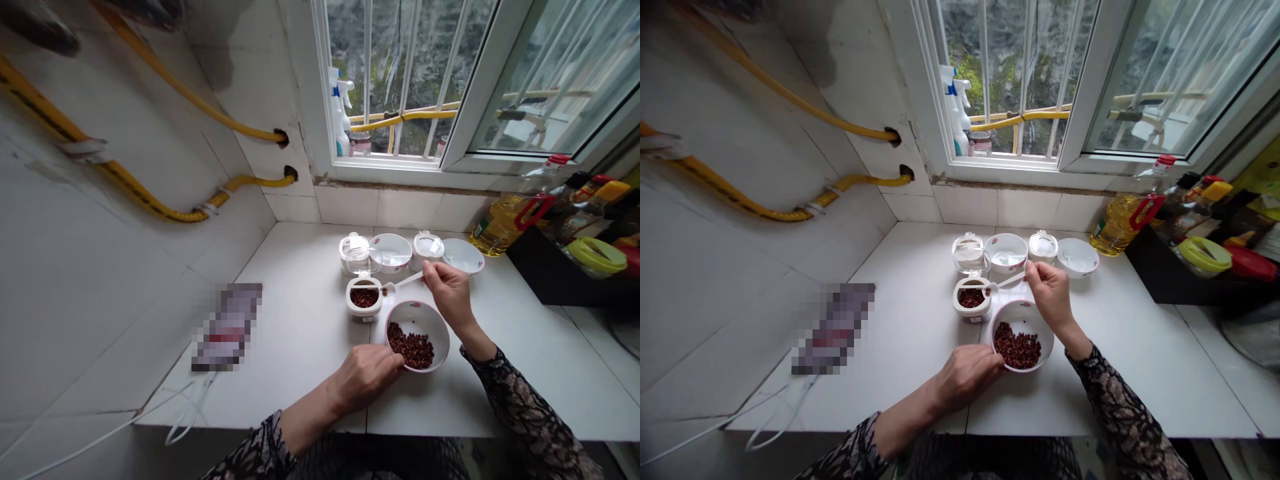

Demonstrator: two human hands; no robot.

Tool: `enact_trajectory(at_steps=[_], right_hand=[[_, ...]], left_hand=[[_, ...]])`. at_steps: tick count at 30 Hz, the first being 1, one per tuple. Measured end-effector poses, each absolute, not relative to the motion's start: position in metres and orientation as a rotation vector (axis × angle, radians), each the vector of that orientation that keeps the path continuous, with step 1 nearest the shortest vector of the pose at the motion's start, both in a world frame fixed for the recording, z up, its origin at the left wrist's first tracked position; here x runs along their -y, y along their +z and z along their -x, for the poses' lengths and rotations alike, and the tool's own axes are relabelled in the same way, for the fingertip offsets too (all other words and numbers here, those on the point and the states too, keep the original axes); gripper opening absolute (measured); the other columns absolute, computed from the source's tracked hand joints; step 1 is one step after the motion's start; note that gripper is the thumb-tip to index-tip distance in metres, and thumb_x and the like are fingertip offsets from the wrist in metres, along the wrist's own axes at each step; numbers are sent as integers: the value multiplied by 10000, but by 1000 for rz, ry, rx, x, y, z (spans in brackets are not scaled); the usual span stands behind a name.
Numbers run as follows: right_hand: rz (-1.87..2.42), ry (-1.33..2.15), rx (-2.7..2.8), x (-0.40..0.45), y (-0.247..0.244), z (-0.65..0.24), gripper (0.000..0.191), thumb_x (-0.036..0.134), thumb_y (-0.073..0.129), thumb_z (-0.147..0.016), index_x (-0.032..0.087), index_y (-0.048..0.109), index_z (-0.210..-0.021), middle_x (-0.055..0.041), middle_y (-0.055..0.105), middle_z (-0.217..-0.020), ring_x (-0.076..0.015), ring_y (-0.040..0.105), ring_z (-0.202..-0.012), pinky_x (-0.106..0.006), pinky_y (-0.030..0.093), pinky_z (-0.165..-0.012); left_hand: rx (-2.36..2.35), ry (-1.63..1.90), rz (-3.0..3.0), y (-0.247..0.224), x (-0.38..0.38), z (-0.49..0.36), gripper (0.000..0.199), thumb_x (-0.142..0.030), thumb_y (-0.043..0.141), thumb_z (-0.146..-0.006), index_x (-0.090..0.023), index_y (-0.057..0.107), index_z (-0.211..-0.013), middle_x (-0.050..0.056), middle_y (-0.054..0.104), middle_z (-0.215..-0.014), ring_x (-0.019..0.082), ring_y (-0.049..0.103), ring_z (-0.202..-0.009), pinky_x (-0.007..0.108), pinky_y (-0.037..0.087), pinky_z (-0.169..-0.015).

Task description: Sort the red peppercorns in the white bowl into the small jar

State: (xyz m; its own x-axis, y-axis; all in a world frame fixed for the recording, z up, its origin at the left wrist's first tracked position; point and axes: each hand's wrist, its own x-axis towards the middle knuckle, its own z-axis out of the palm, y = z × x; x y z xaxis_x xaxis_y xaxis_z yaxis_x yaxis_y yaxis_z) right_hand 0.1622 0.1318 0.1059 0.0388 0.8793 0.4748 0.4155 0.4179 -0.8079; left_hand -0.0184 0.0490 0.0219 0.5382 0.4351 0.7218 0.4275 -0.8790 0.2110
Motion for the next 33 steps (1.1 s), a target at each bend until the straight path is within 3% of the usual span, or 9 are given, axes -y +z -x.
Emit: enact_trajectory(at_steps=[5,9,18,25,29,33], right_hand=[[838,-222,1936,-126,116,-133,317,218,502,-944,200,505,-627,40,512,-526,-103,398,-483,-307,402,-746],[675,-453,2119,-120,114,-129,236,173,527,-932,203,524,-698,42,562,-563,-105,435,-505,-306,394,-807],[893,-54,1957,-124,103,-183,382,186,512,-929,211,397,-566,73,365,-475,-90,318,-455,-275,410,-644],[914,-132,2202,-125,77,-190,385,175,501,-924,192,417,-548,64,427,-477,-84,296,-464,-270,371,-661],[943,43,2214,-123,71,-186,424,207,487,-939,190,390,-526,68,395,-464,-84,266,-466,-257,353,-622],[1076,251,2108,-123,69,-189,443,258,486,-935,198,376,-510,52,373,-461,-97,333,-483,-248,346,-572]], left_hand=[[-774,1305,-2762,23,-49,18,267,-222,383,-1031,-163,536,-821,-24,519,-584,103,495,-497,235,354,-465],[-781,1319,-2761,24,-49,17,264,-225,399,-1028,-166,536,-810,-26,514,-578,106,493,-494,238,356,-465],[-748,1322,-2757,24,-50,18,238,-195,373,-1029,-158,529,-853,-27,521,-593,107,482,-498,228,346,-481],[-734,1289,-2749,23,-49,19,204,-177,374,-1023,-154,528,-892,-22,540,-613,120,489,-518,251,350,-496],[-737,1284,-2744,22,-49,19,197,-173,375,-1020,-155,531,-901,-22,544,-612,121,490,-517,258,340,-491],[-733,1278,-2742,23,-50,20,198,-165,366,-1020,-157,529,-906,-25,543,-608,114,487,-516,256,336,-496]])
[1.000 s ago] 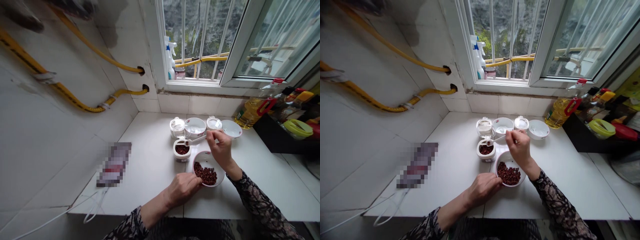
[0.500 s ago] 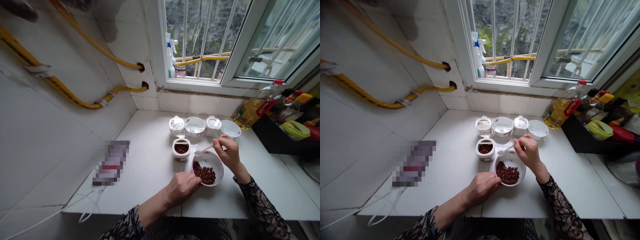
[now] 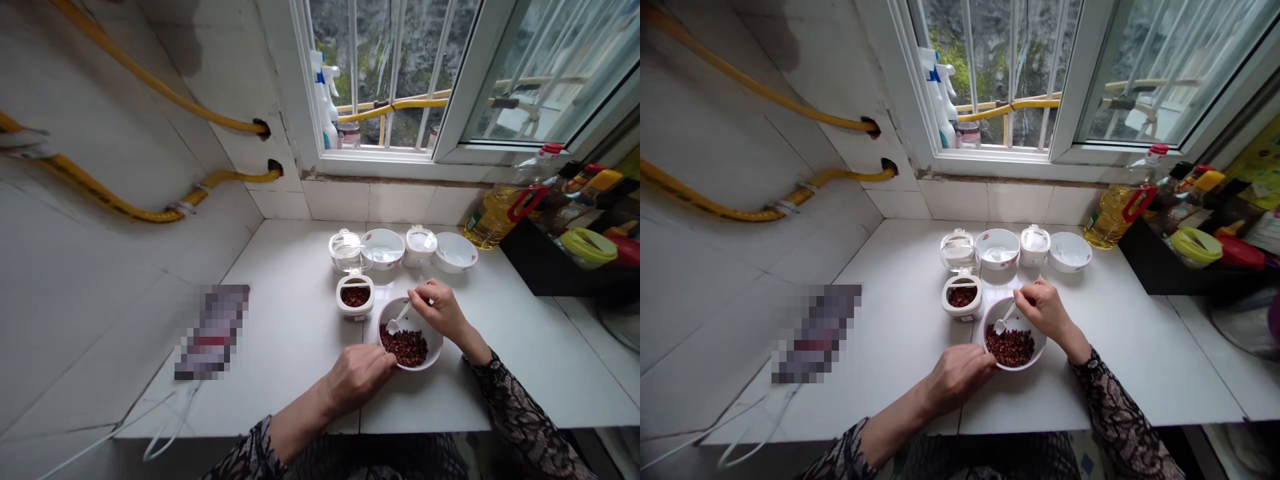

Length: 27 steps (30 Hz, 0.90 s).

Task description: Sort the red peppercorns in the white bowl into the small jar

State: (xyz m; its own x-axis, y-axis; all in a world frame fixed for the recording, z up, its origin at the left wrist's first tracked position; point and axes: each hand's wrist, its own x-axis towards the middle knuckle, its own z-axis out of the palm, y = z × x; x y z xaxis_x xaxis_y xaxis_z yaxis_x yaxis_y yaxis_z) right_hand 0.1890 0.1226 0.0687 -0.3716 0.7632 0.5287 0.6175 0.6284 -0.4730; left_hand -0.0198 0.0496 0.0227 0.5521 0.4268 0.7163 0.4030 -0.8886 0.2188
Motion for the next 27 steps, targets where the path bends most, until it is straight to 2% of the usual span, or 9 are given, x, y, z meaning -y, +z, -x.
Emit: enact_trajectory(at_steps=[5,11,14,21,27], right_hand=[[1153,350,2045,-124,68,-194,442,287,479,-934,204,385,-509,35,411,-469,-108,372,-497,-251,350,-556],[1115,71,2129,-124,70,-195,433,243,489,-930,193,371,-517,59,370,-459,-86,285,-466,-271,347,-634],[1043,63,2215,-121,70,-191,432,224,484,-936,185,382,-518,64,387,-463,-81,254,-469,-270,338,-639],[1154,341,2076,-118,73,-191,449,293,489,-923,194,398,-494,40,388,-459,-103,350,-496,-253,338,-565],[1266,732,1814,-120,75,-196,456,450,503,-889,180,489,-521,26,426,-487,-96,381,-485,-235,291,-481]], left_hand=[[-729,1276,-2742,23,-49,20,196,-176,363,-1027,-154,528,-922,-22,548,-614,115,491,-519,258,343,-496],[-733,1275,-2750,23,-49,20,206,-188,357,-1033,-157,526,-919,-25,547,-612,109,494,-519,256,339,-503],[-741,1277,-2750,24,-49,19,212,-185,359,-1031,-160,525,-901,-24,545,-609,112,493,-518,257,342,-498],[-732,1284,-2749,24,-49,19,216,-181,352,-1030,-158,528,-905,-22,549,-605,113,490,-514,257,347,-495],[-727,1279,-2747,24,-50,19,204,-167,361,-1023,-154,532,-913,-20,551,-611,114,494,-517,254,356,-494]])
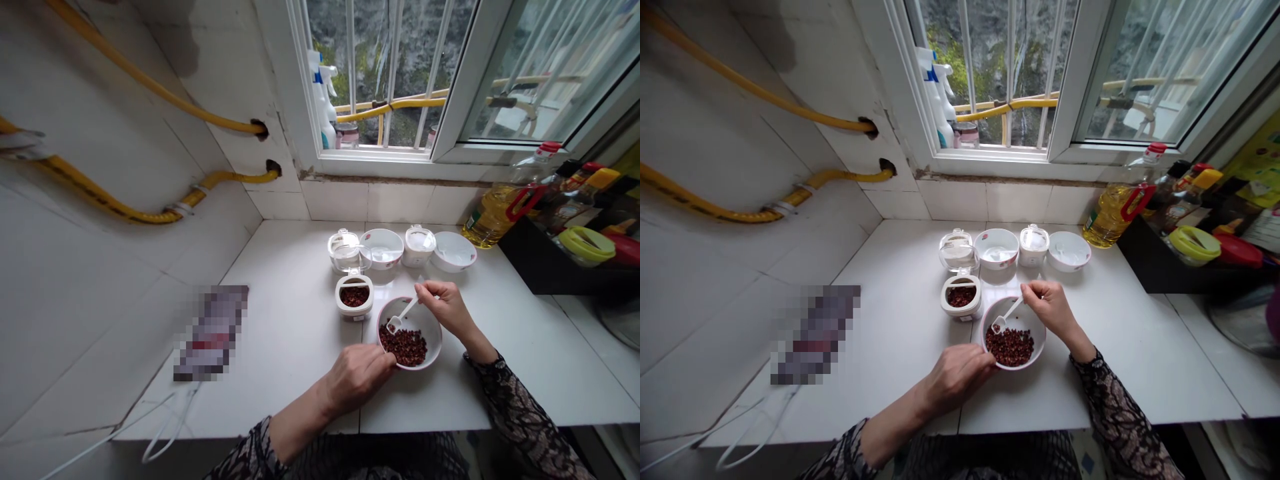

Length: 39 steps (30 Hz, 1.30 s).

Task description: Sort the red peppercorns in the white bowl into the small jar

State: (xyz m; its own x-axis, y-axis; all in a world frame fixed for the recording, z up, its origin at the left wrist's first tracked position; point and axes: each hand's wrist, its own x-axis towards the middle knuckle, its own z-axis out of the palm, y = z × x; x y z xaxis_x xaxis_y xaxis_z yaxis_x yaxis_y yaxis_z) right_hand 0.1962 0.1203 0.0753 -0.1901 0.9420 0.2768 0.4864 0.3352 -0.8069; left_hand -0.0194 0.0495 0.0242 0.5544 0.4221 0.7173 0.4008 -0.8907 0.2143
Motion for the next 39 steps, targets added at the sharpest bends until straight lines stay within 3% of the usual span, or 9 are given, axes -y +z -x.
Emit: enact_trajectory(at_steps=[15,18,22,28,32,39], right_hand=[[1360,999,1466,-126,74,-188,525,622,595,-756,187,477,-488,32,390,-464,-85,299,-451,-247,232,-437],[1301,805,1529,-128,84,-177,490,565,553,-828,190,495,-519,25,417,-476,-102,347,-469,-255,277,-466],[1157,281,1741,-128,105,-155,406,373,475,-941,197,503,-576,17,474,-510,-119,408,-511,-279,372,-602],[739,-422,2160,-124,112,-131,282,191,513,-937,196,537,-656,27,558,-552,-107,406,-511,-305,394,-813],[740,-353,2084,-122,112,-142,264,162,509,-938,197,531,-677,34,548,-549,-102,413,-501,-304,399,-794],[978,-88,1976,-121,100,-187,379,226,484,-950,214,423,-576,59,393,-473,-99,314,-457,-288,410,-683]], left_hand=[[-738,1284,-2755,21,-49,20,180,-180,391,-1017,-157,529,-904,-23,546,-609,109,501,-512,236,352,-501],[-740,1287,-2752,21,-49,19,176,-178,395,-1014,-157,533,-907,-22,551,-616,109,511,-520,234,366,-502],[-743,1308,-2751,21,-49,19,197,-172,381,-1017,-150,536,-898,-20,546,-607,113,505,-507,241,360,-485],[-750,1318,-2762,23,-50,17,222,-195,406,-1020,-150,545,-853,-18,542,-589,116,503,-495,238,361,-472],[-747,1310,-2767,23,-50,18,234,-190,405,-1020,-150,547,-839,-19,535,-589,107,501,-497,220,369,-482],[-753,1304,-2764,25,-49,18,248,-196,374,-1029,-154,543,-853,-21,529,-594,103,495,-505,219,366,-492]])
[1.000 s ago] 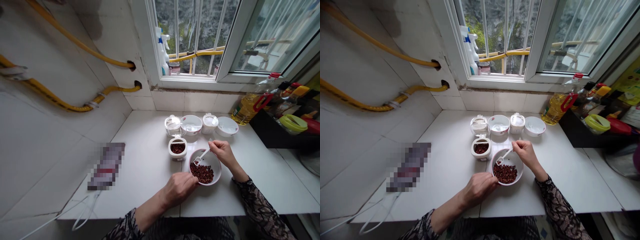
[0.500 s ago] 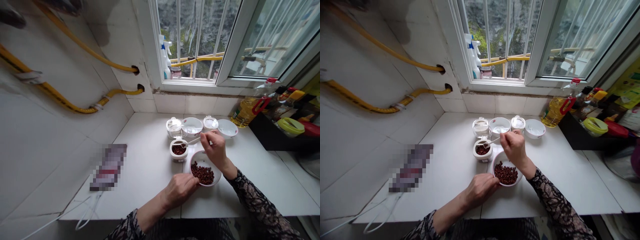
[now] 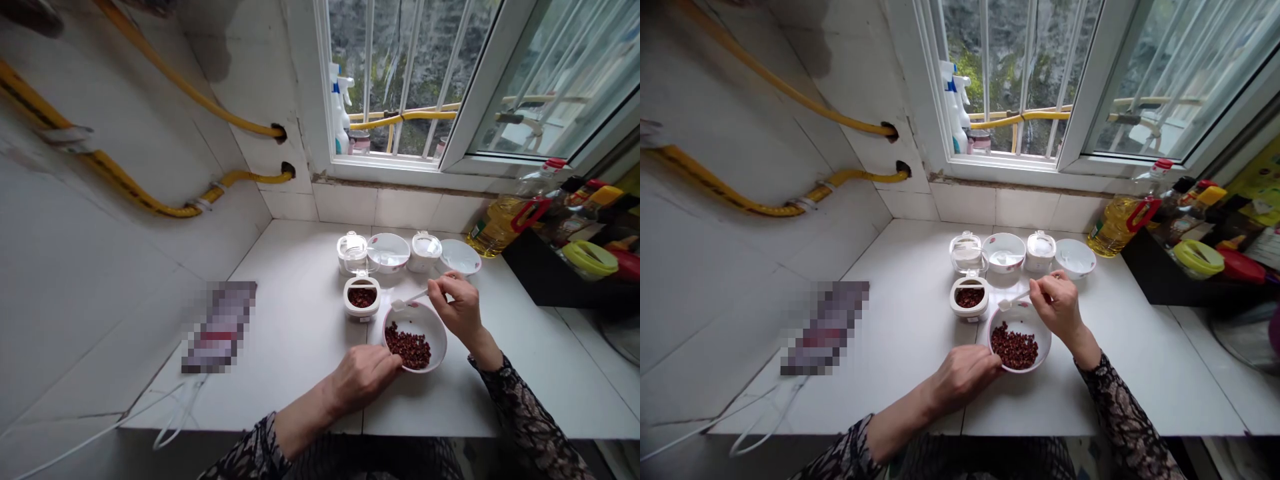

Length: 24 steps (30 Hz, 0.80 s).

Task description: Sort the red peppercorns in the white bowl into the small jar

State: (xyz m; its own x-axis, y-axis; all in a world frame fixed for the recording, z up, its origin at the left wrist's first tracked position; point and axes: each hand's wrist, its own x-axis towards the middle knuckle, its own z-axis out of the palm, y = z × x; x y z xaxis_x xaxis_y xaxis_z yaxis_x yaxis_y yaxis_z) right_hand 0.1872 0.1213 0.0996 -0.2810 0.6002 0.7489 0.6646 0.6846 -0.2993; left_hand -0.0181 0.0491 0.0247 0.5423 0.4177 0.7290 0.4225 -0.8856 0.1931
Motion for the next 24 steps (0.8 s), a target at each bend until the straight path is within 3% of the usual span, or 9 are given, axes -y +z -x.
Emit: enact_trajectory(at_steps=[7,12,24], right_hand=[[959,-136,2250,-121,76,-189,385,195,481,-940,203,424,-559,42,483,-491,-98,329,-474,-284,356,-685],[1011,103,2206,-119,71,-184,439,230,475,-948,201,394,-518,60,407,-453,-93,283,-459,-264,346,-623],[1274,659,1776,-119,74,-189,464,458,514,-887,179,523,-516,15,483,-480,-108,427,-486,-239,328,-489]], left_hand=[[757,-1295,2769,22,-49,19,193,-176,375,-1019,-160,530,-905,-23,543,-615,112,504,-524,236,369,-498],[768,-1279,2786,21,-49,20,197,-182,371,-1020,-160,534,-913,-20,546,-621,113,508,-531,235,369,-503],[766,-1279,2793,23,-49,20,194,-166,379,-1011,-162,539,-902,-21,541,-611,110,507,-527,230,374,-505]])
